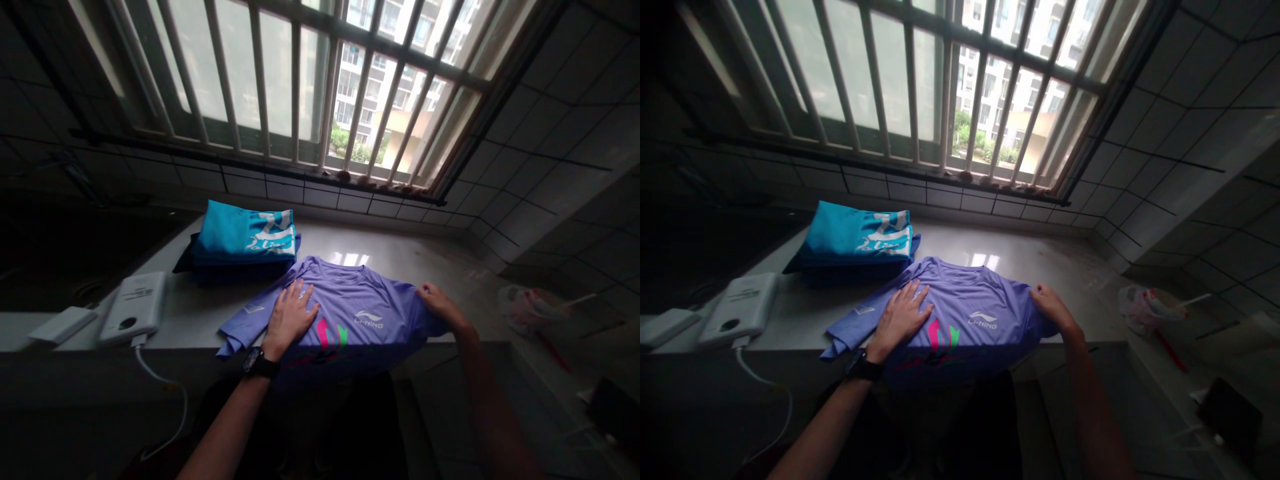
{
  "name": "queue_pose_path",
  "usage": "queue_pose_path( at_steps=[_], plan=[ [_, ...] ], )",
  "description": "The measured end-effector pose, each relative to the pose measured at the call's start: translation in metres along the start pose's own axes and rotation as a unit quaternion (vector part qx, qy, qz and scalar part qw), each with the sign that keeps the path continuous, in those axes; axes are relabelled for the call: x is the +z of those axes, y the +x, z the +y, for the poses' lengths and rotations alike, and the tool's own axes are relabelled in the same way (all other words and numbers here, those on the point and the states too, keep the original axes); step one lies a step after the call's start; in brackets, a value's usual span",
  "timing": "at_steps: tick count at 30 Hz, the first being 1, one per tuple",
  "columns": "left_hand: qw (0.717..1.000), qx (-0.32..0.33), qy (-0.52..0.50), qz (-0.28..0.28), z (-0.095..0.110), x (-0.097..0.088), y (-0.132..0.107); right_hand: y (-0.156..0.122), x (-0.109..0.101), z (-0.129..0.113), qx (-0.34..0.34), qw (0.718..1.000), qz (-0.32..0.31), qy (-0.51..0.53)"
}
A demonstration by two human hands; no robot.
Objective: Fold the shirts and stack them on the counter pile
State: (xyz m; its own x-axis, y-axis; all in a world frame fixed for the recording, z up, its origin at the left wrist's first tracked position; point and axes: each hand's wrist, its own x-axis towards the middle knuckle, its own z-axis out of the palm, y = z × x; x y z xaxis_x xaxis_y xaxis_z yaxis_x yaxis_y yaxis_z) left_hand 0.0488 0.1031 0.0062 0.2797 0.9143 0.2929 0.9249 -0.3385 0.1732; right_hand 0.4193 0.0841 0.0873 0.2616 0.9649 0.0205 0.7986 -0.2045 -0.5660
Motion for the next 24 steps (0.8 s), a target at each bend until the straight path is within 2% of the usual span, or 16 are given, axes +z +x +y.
queue_pose_path(
  at_steps=[2, 4, 6, 7, 8, 11, 13, 15, 19, 24],
  plan=[
    [1.000, -0.001, 0.004, 0.002, 0.000, 0.000, -0.001, -0.006, -0.005, -0.024, -0.026, 0.986, -0.079, 0.147],
    [1.000, -0.003, 0.008, 0.004, 0.000, 0.000, -0.001, -0.017, -0.002, -0.043, -0.078, 0.939, -0.153, 0.298],
    [1.000, -0.003, 0.011, 0.002, 0.001, 0.001, -0.001, -0.029, 0.012, -0.053, -0.142, 0.904, -0.168, 0.368],
    [1.000, -0.003, 0.013, -0.001, 0.001, 0.001, 0.000, -0.033, 0.022, -0.054, -0.164, 0.906, -0.160, 0.356],
    [1.000, -0.004, 0.014, -0.007, 0.001, 0.001, 0.000, -0.037, 0.034, -0.053, -0.177, 0.920, -0.153, 0.314],
    [1.000, -0.010, 0.017, -0.024, 0.001, 0.000, 0.001, -0.047, 0.070, -0.042, -0.202, 0.965, -0.142, 0.084],
    [0.999, -0.013, 0.018, -0.027, 0.001, 0.000, 0.000, -0.052, 0.089, -0.037, -0.215, 0.964, -0.144, -0.061],
    [0.999, -0.013, 0.019, -0.027, 0.000, 0.000, 0.000, -0.055, 0.101, -0.039, -0.217, 0.952, -0.152, -0.156],
    [0.999, -0.012, 0.019, -0.029, 0.001, -0.001, 0.001, -0.045, 0.112, -0.056, -0.185, 0.942, -0.140, -0.244],
    [0.999, -0.036, -0.004, -0.017, 0.004, -0.009, 0.002, -0.017, 0.120, -0.068, -0.119, 0.952, -0.086, -0.269]
  ],
)
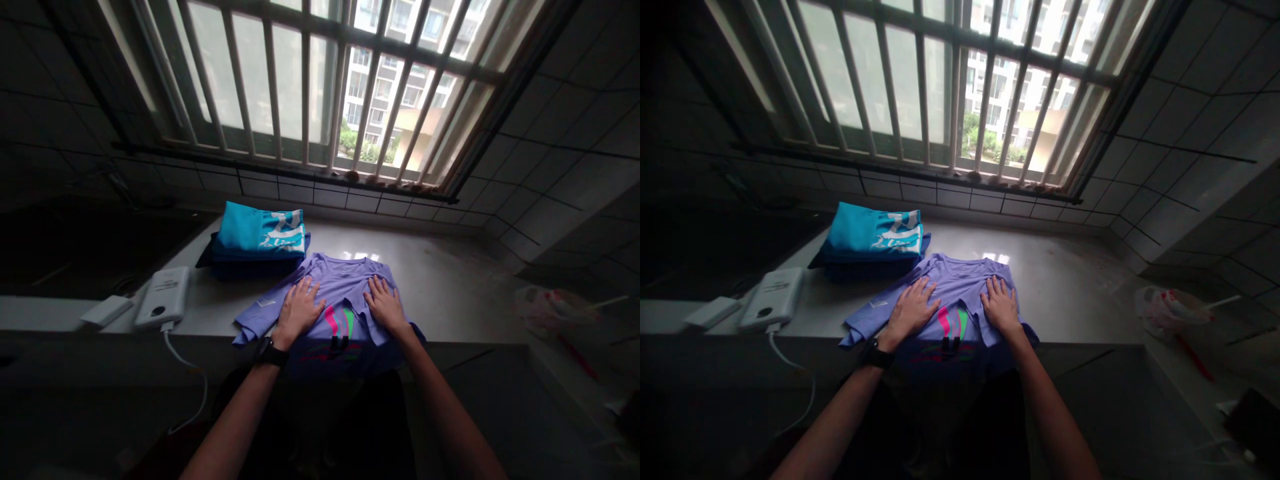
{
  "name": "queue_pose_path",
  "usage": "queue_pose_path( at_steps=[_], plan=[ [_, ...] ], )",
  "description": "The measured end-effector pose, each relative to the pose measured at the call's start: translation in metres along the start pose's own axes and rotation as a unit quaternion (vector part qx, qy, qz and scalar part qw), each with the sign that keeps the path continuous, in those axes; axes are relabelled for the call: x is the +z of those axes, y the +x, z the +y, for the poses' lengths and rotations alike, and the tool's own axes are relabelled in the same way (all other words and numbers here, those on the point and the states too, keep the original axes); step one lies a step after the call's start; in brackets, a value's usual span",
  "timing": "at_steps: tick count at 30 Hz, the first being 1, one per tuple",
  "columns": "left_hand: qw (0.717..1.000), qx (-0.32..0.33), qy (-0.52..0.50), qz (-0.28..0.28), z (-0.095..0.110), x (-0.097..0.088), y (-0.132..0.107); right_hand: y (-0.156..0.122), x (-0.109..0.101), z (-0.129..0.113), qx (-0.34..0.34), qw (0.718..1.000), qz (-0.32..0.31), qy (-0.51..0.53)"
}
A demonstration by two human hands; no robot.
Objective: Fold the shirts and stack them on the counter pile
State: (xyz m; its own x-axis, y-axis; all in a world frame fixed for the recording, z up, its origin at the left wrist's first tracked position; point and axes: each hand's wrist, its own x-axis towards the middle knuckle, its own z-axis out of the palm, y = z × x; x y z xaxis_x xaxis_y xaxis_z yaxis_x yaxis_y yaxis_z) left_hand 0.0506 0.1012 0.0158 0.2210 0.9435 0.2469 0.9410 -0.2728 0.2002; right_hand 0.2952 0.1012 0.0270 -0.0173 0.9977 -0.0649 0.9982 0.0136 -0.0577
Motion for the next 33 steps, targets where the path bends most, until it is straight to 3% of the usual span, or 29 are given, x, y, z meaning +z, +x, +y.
queue_pose_path(
  at_steps=[2, 5, 9, 13, 17, 23, 25, 29, 31, 33],
  plan=[
    [0.999, -0.034, -0.002, 0.027, -0.009, -0.008, -0.007, 0.005, 0.003, 0.006, 0.016, 1.000, 0.013, 0.000],
    [0.993, -0.099, 0.025, 0.055, -0.040, -0.022, -0.025, 0.002, 0.011, 0.020, 0.023, 0.999, 0.030, -0.002],
    [0.985, -0.167, 0.038, -0.003, -0.089, -0.044, -0.044, -0.006, 0.018, 0.032, 0.026, 0.998, 0.052, -0.003],
    [0.973, -0.229, 0.017, -0.022, -0.106, -0.066, -0.036, -0.009, 0.019, 0.032, 0.016, 0.998, 0.063, 0.020],
    [0.953, -0.278, -0.079, -0.092, -0.106, -0.084, -0.021, -0.008, 0.021, 0.031, 0.016, 0.996, 0.076, 0.042],
    [0.896, -0.230, -0.257, -0.281, -0.110, -0.112, -0.006, -0.008, 0.022, 0.032, 0.015, 0.994, 0.086, 0.061],
    [0.874, -0.206, -0.342, -0.276, -0.108, -0.122, 0.001, -0.007, 0.022, 0.032, 0.014, 0.993, 0.090, 0.069],
    [0.810, -0.221, -0.513, -0.180, -0.084, -0.135, 0.013, -0.006, 0.023, 0.032, 0.011, 0.991, 0.102, 0.084],
    [0.774, -0.210, -0.579, -0.146, -0.063, -0.134, 0.016, -0.005, 0.024, 0.032, 0.008, 0.990, 0.108, 0.091],
    [0.764, -0.172, -0.605, -0.144, -0.041, -0.125, 0.016, -0.005, 0.025, 0.033, 0.007, 0.989, 0.110, 0.096]
  ],
)
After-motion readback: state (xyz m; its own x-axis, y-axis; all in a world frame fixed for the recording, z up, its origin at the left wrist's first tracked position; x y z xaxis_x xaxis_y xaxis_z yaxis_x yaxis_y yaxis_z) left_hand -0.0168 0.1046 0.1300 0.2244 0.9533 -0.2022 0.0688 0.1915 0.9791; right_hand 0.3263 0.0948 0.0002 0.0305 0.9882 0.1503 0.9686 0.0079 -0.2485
